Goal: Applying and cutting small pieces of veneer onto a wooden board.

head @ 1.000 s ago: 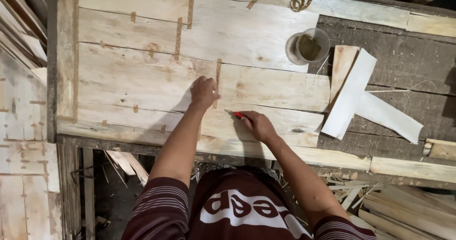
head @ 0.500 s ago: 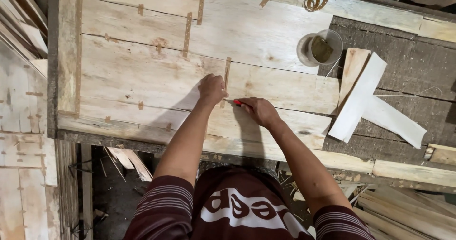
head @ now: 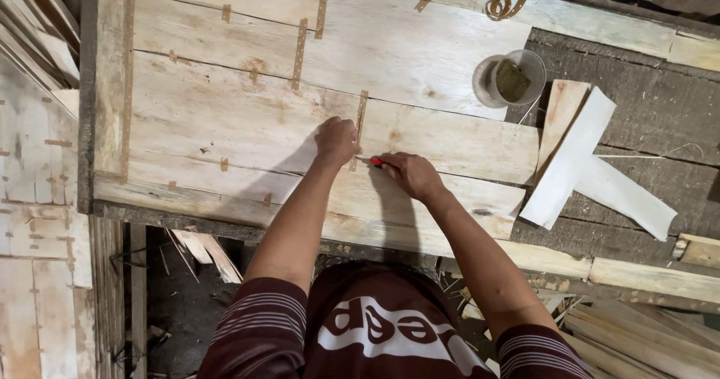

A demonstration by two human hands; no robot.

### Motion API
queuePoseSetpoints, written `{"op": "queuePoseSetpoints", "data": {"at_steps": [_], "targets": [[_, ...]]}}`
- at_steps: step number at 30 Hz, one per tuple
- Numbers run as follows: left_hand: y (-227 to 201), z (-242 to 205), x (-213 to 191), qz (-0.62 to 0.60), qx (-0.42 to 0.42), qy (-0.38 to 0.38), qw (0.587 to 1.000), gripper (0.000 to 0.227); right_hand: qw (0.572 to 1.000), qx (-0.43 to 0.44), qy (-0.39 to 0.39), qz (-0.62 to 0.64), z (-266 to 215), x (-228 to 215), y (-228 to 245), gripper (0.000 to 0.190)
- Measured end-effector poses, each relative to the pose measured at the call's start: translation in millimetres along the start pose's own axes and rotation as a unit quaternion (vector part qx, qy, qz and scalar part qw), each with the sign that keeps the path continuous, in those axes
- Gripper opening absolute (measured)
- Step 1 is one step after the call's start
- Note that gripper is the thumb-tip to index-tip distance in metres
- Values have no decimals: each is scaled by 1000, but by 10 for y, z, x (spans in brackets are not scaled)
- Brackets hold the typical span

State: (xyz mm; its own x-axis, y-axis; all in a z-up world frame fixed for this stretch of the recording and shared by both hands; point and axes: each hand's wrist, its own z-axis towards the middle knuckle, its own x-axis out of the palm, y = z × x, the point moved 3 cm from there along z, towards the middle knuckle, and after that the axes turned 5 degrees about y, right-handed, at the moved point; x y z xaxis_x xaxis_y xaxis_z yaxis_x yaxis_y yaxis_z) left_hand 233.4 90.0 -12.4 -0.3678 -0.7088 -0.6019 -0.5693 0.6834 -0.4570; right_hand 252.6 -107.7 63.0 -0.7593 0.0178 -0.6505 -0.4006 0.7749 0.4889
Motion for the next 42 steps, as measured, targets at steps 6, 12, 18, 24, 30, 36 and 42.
{"op": "queuePoseSetpoints", "data": {"at_steps": [6,12,18,24,30,36,42], "targets": [[-11,-23,-27,5,5,7,1000,38,996,-67,-64,-8,10,37,-63,34],[21,19,19,5,5,1,1000,37,997,-47,-55,-24,-13,-3,-15,34],[25,18,30,5,12,-9,1000,37,994,-75,-80,-23,-36,-23,21,31],[26,0,48,14,11,-11,1000,38,990,-100,-90,-34,29,37,-48,29],[32,17,63,13,6,-12,1000,37,992,-57,12,-114,34,-139,138,33],[4,11,41,6,-11,5,1000,36,987,-25,63,-144,39,-141,174,38],[-14,-43,23,2,-12,7,1000,36,988,-62,26,-139,98,-32,16,37]]}}
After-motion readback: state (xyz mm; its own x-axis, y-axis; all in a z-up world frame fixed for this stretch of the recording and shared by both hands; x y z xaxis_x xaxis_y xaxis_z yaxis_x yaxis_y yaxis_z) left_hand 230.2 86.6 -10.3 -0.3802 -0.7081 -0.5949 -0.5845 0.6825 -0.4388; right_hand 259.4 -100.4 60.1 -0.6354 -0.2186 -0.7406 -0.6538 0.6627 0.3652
